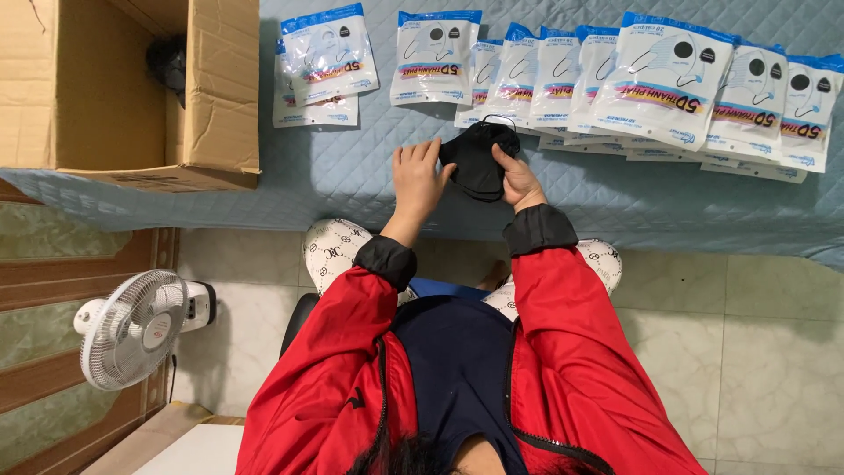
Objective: The person takes black face masks from a cardboard box, separates them, and places them into individual plastic packaging bags. They then arrange the packaged masks on a blue bedspread next to other already packaged items.
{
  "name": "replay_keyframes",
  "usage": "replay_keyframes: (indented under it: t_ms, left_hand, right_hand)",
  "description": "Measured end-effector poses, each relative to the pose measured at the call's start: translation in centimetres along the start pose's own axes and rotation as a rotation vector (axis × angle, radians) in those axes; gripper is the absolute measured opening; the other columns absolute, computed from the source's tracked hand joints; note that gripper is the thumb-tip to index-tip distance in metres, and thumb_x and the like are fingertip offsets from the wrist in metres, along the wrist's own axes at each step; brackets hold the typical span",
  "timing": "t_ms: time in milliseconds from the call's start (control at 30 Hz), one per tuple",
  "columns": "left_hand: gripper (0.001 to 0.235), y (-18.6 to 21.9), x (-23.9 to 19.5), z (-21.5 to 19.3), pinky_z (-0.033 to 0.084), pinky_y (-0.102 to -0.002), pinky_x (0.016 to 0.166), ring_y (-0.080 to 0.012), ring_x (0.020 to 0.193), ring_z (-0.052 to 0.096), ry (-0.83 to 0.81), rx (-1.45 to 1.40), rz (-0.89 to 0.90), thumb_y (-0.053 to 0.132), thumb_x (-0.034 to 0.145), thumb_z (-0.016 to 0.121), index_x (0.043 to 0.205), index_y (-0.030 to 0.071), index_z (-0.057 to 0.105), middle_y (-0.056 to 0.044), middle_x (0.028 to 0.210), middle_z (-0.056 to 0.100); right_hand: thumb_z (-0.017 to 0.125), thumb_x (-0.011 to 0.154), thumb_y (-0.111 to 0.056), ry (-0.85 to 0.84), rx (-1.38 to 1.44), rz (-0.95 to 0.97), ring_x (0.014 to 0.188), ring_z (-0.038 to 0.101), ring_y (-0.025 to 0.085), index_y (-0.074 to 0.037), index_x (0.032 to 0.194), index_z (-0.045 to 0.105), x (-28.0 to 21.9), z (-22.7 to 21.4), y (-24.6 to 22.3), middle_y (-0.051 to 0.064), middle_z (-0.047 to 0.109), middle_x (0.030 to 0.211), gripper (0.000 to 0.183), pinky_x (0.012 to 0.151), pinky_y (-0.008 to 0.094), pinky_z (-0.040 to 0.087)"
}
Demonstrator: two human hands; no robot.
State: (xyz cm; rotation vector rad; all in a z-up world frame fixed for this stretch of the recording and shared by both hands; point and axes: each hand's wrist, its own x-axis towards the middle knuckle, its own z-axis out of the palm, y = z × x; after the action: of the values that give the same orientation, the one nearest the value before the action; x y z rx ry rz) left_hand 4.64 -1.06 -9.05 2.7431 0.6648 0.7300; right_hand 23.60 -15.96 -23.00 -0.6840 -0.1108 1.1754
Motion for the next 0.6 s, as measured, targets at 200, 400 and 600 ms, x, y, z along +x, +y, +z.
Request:
replay_keyframes:
  t_ms: [200,400,600]
  left_hand:
    - [0.022,-0.5,0.0,0.9,0.045,-0.04,0.096,-0.0141,0.093,0.064,0.085,-0.177,-0.041,0.023,0.088,0.082,0.099,0.024,0.064,0.009,0.088,0.065]
    - [0.016,-5.1,0.5,0.5,0.054,-0.027,0.075,-0.0083,0.076,0.068,0.128,-1.167,-0.589,0.014,0.094,0.077,0.108,0.017,0.068,0.0,0.085,0.075]
    - [0.017,-11.9,-2.1,1.8,0.05,-0.024,0.057,-0.0082,0.066,0.068,0.149,-0.917,-0.886,0.014,0.091,0.076,0.107,0.015,0.07,0.0,0.073,0.073]
  right_hand:
    - [0.065,0.103,-0.015,-0.006,0.041,0.024,0.133,0.058,0.042,-0.009,0.153,0.047,0.2,-1.0,0.4,0.021,0.055,0.149,0.053,0.114,0.06,0.045]
    - [0.066,0.1,-0.005,0.005,0.035,0.004,0.132,0.058,0.044,-0.006,0.153,0.048,-0.9,1.3,-0.4,0.023,0.055,0.148,0.056,0.114,0.058,0.046]
    - [0.068,0.099,-0.007,0.016,0.007,0.017,0.132,0.058,0.043,-0.009,0.152,0.049,-0.5,0.1,-0.2,0.022,0.056,0.147,0.057,0.114,0.059,0.045]
